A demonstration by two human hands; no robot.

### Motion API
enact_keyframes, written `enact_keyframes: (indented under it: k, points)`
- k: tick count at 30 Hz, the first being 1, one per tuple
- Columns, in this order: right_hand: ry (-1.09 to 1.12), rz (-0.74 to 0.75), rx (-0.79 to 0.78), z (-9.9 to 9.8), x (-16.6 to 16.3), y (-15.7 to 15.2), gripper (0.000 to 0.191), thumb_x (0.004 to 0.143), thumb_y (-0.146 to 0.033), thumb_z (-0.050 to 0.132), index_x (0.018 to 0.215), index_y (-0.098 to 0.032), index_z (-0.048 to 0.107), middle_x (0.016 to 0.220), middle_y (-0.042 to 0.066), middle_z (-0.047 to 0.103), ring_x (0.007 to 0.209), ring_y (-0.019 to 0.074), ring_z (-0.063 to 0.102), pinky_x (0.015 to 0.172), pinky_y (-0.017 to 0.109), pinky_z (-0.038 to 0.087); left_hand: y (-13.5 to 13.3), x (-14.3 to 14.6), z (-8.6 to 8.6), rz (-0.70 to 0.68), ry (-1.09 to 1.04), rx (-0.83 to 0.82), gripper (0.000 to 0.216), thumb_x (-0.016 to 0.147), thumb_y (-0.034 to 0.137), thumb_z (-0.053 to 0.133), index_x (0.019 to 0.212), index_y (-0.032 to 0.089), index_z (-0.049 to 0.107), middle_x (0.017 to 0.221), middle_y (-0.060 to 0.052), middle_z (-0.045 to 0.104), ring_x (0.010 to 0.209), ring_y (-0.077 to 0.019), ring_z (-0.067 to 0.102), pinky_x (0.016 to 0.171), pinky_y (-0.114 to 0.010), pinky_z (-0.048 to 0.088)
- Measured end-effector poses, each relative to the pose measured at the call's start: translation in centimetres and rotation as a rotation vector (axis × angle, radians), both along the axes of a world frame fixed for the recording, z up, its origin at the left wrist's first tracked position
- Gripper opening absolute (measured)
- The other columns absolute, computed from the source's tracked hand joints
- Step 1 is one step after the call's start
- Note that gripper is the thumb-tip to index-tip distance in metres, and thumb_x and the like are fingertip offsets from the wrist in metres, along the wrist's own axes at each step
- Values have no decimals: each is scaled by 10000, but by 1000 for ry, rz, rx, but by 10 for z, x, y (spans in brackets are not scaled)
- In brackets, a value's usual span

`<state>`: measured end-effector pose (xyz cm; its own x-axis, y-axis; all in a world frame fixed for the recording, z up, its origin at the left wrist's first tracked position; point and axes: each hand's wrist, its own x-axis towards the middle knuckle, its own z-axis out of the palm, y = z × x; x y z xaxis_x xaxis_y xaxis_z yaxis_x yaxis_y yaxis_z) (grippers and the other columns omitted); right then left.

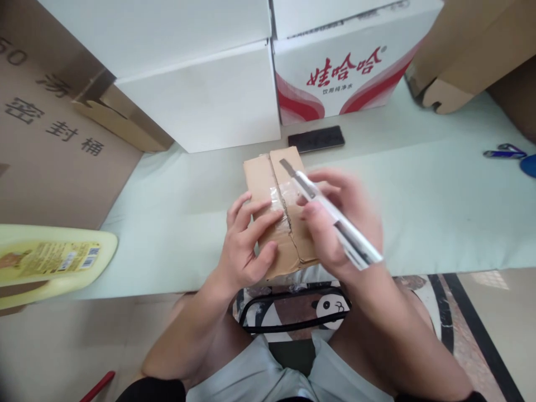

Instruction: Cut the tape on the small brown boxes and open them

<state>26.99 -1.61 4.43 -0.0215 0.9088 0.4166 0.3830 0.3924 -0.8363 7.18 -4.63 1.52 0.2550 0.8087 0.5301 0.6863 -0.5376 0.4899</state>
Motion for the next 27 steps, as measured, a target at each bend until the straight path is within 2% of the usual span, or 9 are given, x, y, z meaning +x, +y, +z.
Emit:
enact_keyframes:
  k: [2,5,8,11,19,27]
  points:
    - [-82,59,-28,8,-6,-4,239,959,-351,580,1171,-256,636,941,39,758,719,178,705,632,309,537,0,1,-3,-5,-20,-2,421,984,453,482,1267,197,661,1363,-135,616,1452,-360,438,1236,-576,335]
    - [-199,112,-34,16,-14,-5,144,915,-290,588,1023,-239,666,815,18,751,644,161,684,605,282,516,3,-3,-7,-61,-53,10,405,979,419,483,1276,185,629,1431,-149,580,1479,-350,425,1237,-566,345]
    - [-276,62,-50,17,-18,-5,150,915,-325,570,964,-224,671,701,4,714,554,143,631,541,260,459,7,-7,-11,-106,-76,9,389,948,356,494,1287,199,601,1467,-138,571,1465,-332,439,1244,-566,338]
    - [-343,9,-42,13,-21,-6,181,914,-337,565,972,-212,683,715,20,726,557,151,637,535,257,447,8,-10,-13,-119,-96,4,398,908,321,518,1279,200,597,1443,-136,591,1437,-324,459,1245,-557,334]
    - [-426,20,34,10,-25,-6,152,944,-307,565,997,-224,680,788,21,751,593,148,664,564,247,473,8,-11,-16,-137,-127,11,413,904,299,504,1296,203,592,1456,-139,590,1416,-312,494,1257,-554,312]
    - [-392,47,45,14,-27,-5,98,897,-241,577,931,-240,669,748,9,739,550,144,630,539,260,458,8,-10,-20,-118,-133,13,442,887,314,497,1311,232,587,1455,-115,599,1415,-316,498,1244,-578,324]
